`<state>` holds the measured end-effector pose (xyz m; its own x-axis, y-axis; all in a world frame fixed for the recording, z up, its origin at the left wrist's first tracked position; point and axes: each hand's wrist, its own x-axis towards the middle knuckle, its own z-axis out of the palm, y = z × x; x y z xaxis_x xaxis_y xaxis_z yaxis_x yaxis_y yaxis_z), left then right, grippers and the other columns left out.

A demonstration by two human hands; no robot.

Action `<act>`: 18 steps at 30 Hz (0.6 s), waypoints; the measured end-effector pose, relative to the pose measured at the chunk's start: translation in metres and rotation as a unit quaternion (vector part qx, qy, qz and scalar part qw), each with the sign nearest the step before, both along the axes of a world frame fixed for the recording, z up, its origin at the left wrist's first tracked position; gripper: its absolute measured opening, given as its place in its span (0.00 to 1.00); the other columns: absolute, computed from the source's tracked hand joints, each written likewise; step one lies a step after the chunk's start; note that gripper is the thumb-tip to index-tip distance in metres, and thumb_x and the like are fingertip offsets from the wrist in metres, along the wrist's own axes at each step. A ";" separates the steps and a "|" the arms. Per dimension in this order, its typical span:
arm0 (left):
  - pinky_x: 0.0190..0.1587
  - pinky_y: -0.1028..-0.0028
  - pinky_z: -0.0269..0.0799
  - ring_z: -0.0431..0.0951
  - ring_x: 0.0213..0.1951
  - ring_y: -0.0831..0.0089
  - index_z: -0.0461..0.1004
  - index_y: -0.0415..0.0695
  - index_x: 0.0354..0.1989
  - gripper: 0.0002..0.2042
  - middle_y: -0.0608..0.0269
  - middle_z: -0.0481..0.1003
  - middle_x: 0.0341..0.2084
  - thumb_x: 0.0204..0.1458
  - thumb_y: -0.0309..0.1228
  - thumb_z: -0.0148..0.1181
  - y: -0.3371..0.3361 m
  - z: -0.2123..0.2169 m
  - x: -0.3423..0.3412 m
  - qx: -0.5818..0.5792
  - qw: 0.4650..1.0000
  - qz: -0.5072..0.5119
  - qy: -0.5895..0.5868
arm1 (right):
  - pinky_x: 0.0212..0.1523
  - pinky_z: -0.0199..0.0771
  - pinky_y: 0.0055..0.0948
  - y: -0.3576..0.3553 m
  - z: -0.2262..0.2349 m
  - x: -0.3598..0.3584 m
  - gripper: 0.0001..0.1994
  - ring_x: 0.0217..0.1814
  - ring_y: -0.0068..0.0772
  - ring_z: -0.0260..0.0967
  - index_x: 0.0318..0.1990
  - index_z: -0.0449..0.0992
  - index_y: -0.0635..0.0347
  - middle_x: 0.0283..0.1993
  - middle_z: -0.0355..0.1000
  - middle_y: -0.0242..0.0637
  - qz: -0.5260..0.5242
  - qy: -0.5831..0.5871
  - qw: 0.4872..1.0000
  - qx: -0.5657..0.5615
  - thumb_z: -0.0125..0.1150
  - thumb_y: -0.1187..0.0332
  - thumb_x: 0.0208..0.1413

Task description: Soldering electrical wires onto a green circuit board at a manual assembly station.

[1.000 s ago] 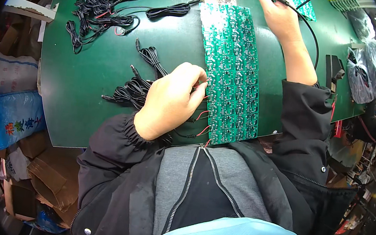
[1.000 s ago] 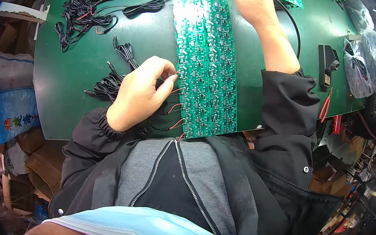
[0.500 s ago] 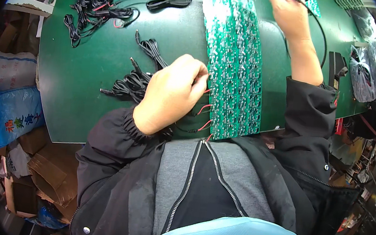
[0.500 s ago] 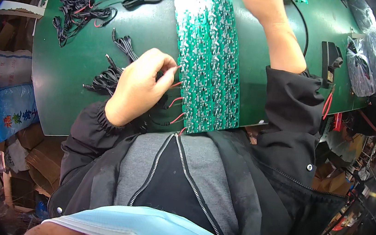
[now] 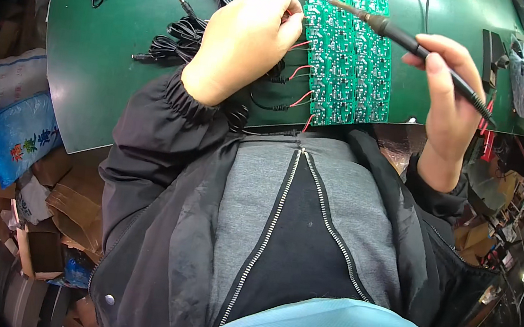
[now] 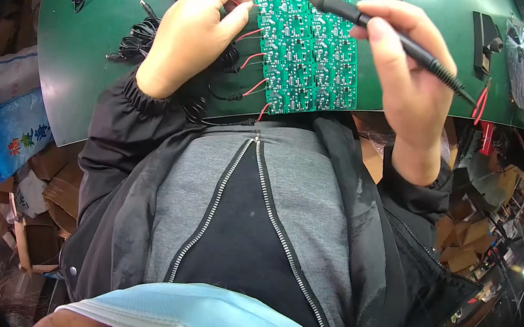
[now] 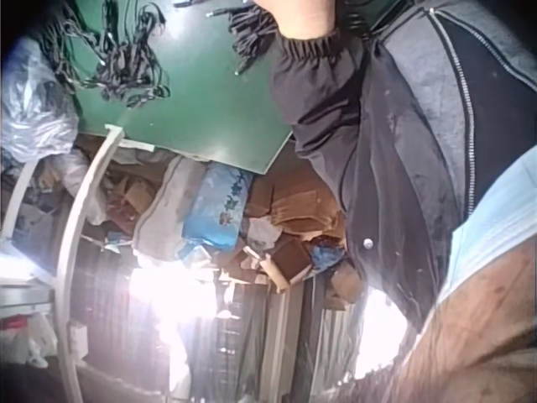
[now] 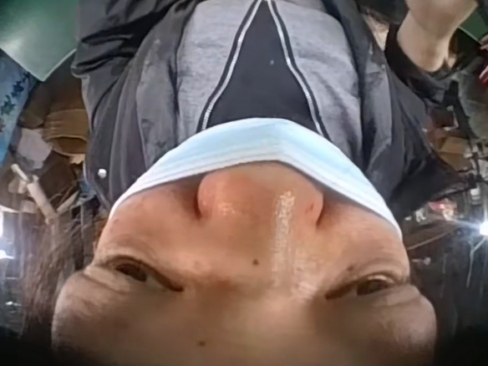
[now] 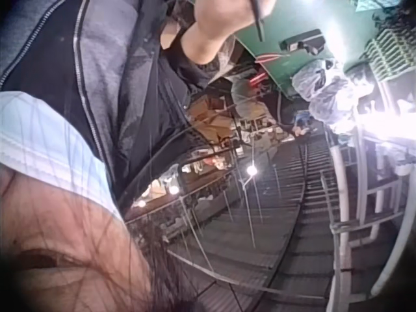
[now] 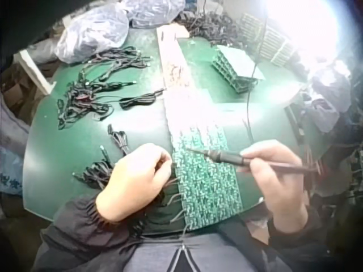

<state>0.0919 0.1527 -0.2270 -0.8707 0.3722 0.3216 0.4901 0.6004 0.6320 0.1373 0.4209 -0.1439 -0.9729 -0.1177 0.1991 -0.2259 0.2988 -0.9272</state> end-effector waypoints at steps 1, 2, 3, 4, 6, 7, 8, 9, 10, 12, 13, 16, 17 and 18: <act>0.39 0.66 0.77 0.81 0.33 0.60 0.78 0.39 0.39 0.07 0.55 0.79 0.31 0.58 0.30 0.64 0.000 0.000 0.001 0.001 1.000 -0.002 0.002 | 0.48 0.78 0.23 -0.003 -0.002 0.009 0.10 0.44 0.27 0.79 0.50 0.78 0.73 0.44 0.79 0.40 -0.002 0.000 1.000 -0.003 0.59 0.76 0.66; 0.39 0.66 0.77 0.81 0.34 0.60 0.78 0.39 0.39 0.08 0.55 0.79 0.31 0.58 0.31 0.64 -0.001 0.000 0.002 -0.002 1.000 -0.002 0.003 | 0.48 0.78 0.23 -0.004 -0.004 0.015 0.09 0.44 0.27 0.78 0.50 0.78 0.72 0.44 0.79 0.40 -0.001 -0.002 1.000 -0.006 0.59 0.76 0.66; 0.39 0.66 0.77 0.81 0.34 0.60 0.78 0.39 0.39 0.08 0.55 0.79 0.32 0.59 0.32 0.63 0.000 0.001 0.003 -0.005 1.000 -0.002 0.005 | 0.48 0.78 0.23 -0.004 -0.005 0.020 0.09 0.44 0.27 0.78 0.50 0.78 0.72 0.44 0.79 0.40 0.000 -0.004 1.000 -0.009 0.59 0.76 0.66; 0.39 0.66 0.77 0.81 0.34 0.60 0.78 0.39 0.39 0.08 0.55 0.79 0.32 0.59 0.32 0.63 0.001 0.001 0.004 -0.005 1.000 -0.003 0.006 | 0.48 0.78 0.23 -0.005 -0.006 0.023 0.09 0.44 0.27 0.78 0.50 0.78 0.72 0.44 0.79 0.40 -0.001 -0.002 1.000 -0.008 0.59 0.76 0.66; 0.40 0.66 0.76 0.81 0.35 0.60 0.78 0.40 0.39 0.08 0.55 0.79 0.32 0.59 0.33 0.63 0.001 0.001 0.005 -0.013 1.000 0.002 0.004 | 0.47 0.77 0.23 -0.005 -0.009 0.025 0.09 0.44 0.26 0.78 0.50 0.78 0.71 0.44 0.79 0.40 0.008 -0.006 1.000 -0.016 0.59 0.75 0.66; 0.40 0.66 0.76 0.81 0.35 0.60 0.78 0.40 0.39 0.08 0.55 0.79 0.32 0.59 0.33 0.63 0.001 0.000 0.004 -0.013 1.000 0.002 0.005 | 0.47 0.77 0.23 -0.005 -0.009 0.025 0.09 0.44 0.26 0.78 0.50 0.78 0.71 0.44 0.79 0.40 0.009 -0.005 1.000 -0.017 0.59 0.75 0.66; 0.38 0.65 0.77 0.81 0.34 0.60 0.78 0.42 0.37 0.07 0.58 0.79 0.32 0.59 0.33 0.62 0.001 -0.003 0.004 -0.008 1.000 0.007 0.013 | 0.47 0.77 0.22 -0.006 -0.010 0.024 0.09 0.44 0.26 0.78 0.50 0.78 0.71 0.44 0.79 0.39 0.015 -0.005 1.000 -0.010 0.59 0.75 0.66; 0.37 0.64 0.77 0.81 0.34 0.59 0.78 0.45 0.35 0.07 0.61 0.78 0.31 0.59 0.34 0.60 0.002 -0.003 0.004 -0.003 1.000 0.012 0.021 | 0.47 0.77 0.22 -0.005 -0.010 0.024 0.09 0.44 0.25 0.78 0.50 0.78 0.70 0.44 0.79 0.39 0.021 -0.005 1.000 -0.004 0.59 0.75 0.66; 0.37 0.64 0.77 0.81 0.34 0.59 0.78 0.45 0.35 0.07 0.61 0.78 0.31 0.59 0.34 0.60 0.002 -0.003 0.004 -0.003 1.000 0.011 0.021 | 0.47 0.77 0.22 -0.005 -0.011 0.024 0.09 0.44 0.25 0.78 0.50 0.78 0.70 0.44 0.79 0.39 0.020 -0.005 1.000 -0.004 0.59 0.75 0.66; 0.42 0.67 0.76 0.82 0.37 0.60 0.79 0.38 0.41 0.09 0.54 0.80 0.34 0.60 0.32 0.63 0.002 0.004 0.004 0.005 1.000 0.002 -0.018 | 0.47 0.77 0.22 -0.005 -0.011 0.023 0.09 0.44 0.24 0.78 0.50 0.79 0.69 0.43 0.79 0.38 0.010 -0.017 1.000 -0.006 0.60 0.75 0.66; 0.42 0.67 0.76 0.82 0.37 0.60 0.79 0.38 0.41 0.09 0.54 0.80 0.34 0.60 0.32 0.63 0.004 0.011 0.005 0.005 1.000 0.001 -0.019 | 0.47 0.77 0.22 -0.005 -0.012 0.022 0.09 0.44 0.24 0.78 0.50 0.79 0.69 0.43 0.79 0.38 0.008 -0.017 1.000 -0.006 0.60 0.75 0.66; 0.38 0.63 0.76 0.80 0.34 0.54 0.78 0.40 0.35 0.05 0.53 0.78 0.30 0.55 0.28 0.63 0.006 0.022 0.009 0.048 0.998 0.021 0.019 | 0.47 0.76 0.22 -0.006 -0.014 0.022 0.09 0.44 0.24 0.78 0.50 0.79 0.70 0.44 0.79 0.38 0.006 -0.008 1.000 -0.029 0.59 0.75 0.67; 0.38 0.63 0.76 0.80 0.34 0.54 0.78 0.41 0.35 0.04 0.53 0.78 0.30 0.55 0.28 0.62 0.006 0.015 0.008 0.040 0.999 0.023 0.028 | 0.47 0.76 0.22 -0.006 -0.013 0.022 0.09 0.44 0.24 0.78 0.50 0.79 0.70 0.44 0.79 0.38 0.008 -0.010 1.000 -0.029 0.59 0.75 0.67; 0.38 0.63 0.76 0.80 0.34 0.53 0.78 0.41 0.36 0.04 0.53 0.78 0.30 0.55 0.28 0.62 0.005 0.012 0.006 0.033 0.998 0.025 0.037 | 0.48 0.76 0.22 -0.007 -0.012 0.022 0.09 0.44 0.24 0.78 0.50 0.79 0.70 0.44 0.79 0.38 0.009 -0.013 0.999 -0.028 0.59 0.75 0.67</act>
